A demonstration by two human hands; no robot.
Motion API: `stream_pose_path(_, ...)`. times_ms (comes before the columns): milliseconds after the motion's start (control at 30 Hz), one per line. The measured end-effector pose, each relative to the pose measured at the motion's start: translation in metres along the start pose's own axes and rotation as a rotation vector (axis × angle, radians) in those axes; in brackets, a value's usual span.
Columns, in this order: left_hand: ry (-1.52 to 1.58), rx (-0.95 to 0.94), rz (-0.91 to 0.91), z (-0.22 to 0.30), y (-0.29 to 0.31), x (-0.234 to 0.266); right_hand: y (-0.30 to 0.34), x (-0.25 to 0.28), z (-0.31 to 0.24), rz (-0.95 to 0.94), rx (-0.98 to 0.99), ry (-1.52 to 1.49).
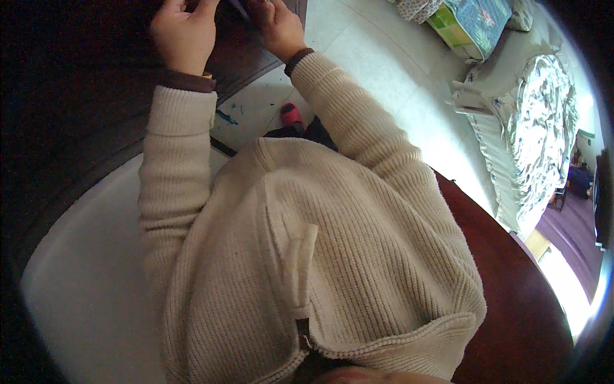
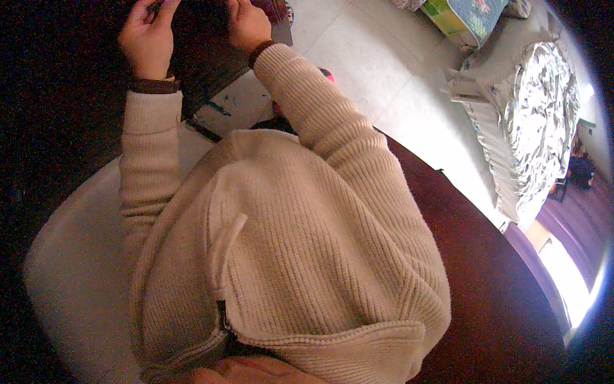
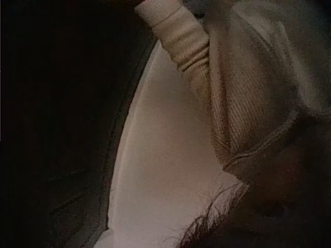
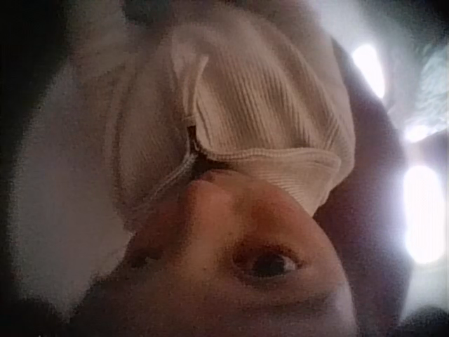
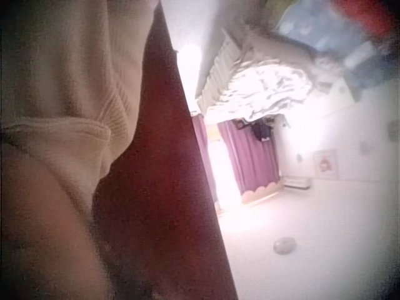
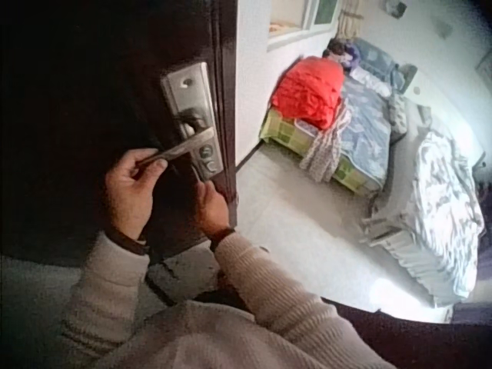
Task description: The person uses a small metal tool to manipulate the screws and mechanism of a door lock. They repeatedly insert the tool into the lock assembly, turn it, and adjust the handle while standing in a room with a bed and a child's play mat visible in the background.
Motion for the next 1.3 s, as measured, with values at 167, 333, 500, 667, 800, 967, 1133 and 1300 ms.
stream_pose_path(167, -0.01, 0.007, 0.01, -0.003, 0.0, 0.0, 0.022, 0.002, 0.027, -0.045, -0.249, 0.069)
stream_pose_path(333, -0.002, -0.002, 0.011, 0.0, 0.0, 0.001, 0.023, -0.002, 0.035, -0.088, -0.276, 0.109)
stream_pose_path(500, -0.07, 0.005, 0.006, 0.002, 0.0, 0.001, 0.036, -0.008, 0.068, -0.128, -0.358, 0.122)
stream_pose_path(667, -0.107, -0.004, 0.016, 0.004, 0.001, 0.001, 0.048, -0.011, 0.081, -0.182, -0.364, 0.087)
stream_pose_path(800, -0.112, -0.052, 0.027, 0.006, 0.001, 0.002, 0.031, -0.005, 0.053, -0.086, -0.224, -0.057)
stream_pose_path(967, -0.063, -0.041, 0.036, 0.006, 0.002, 0.0, 0.016, -0.003, 0.041, -0.058, -0.153, -0.068)
stream_pose_path(1133, -0.071, -0.021, 0.055, -0.003, 0.002, 0.001, 0.013, -0.004, 0.046, -0.101, -0.17, 0.022)
stream_pose_path(1300, -0.102, -0.081, 0.061, 0.007, 0.003, -0.001, 0.016, -0.004, 0.061, -0.185, -0.211, 0.178)
Point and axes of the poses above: each hand's wrist, its own y-axis away from the middle knuckle, its own x-axis out of the back of the hand, z = x × y, the point moved 9 cm from there along -y, towards the middle knuckle
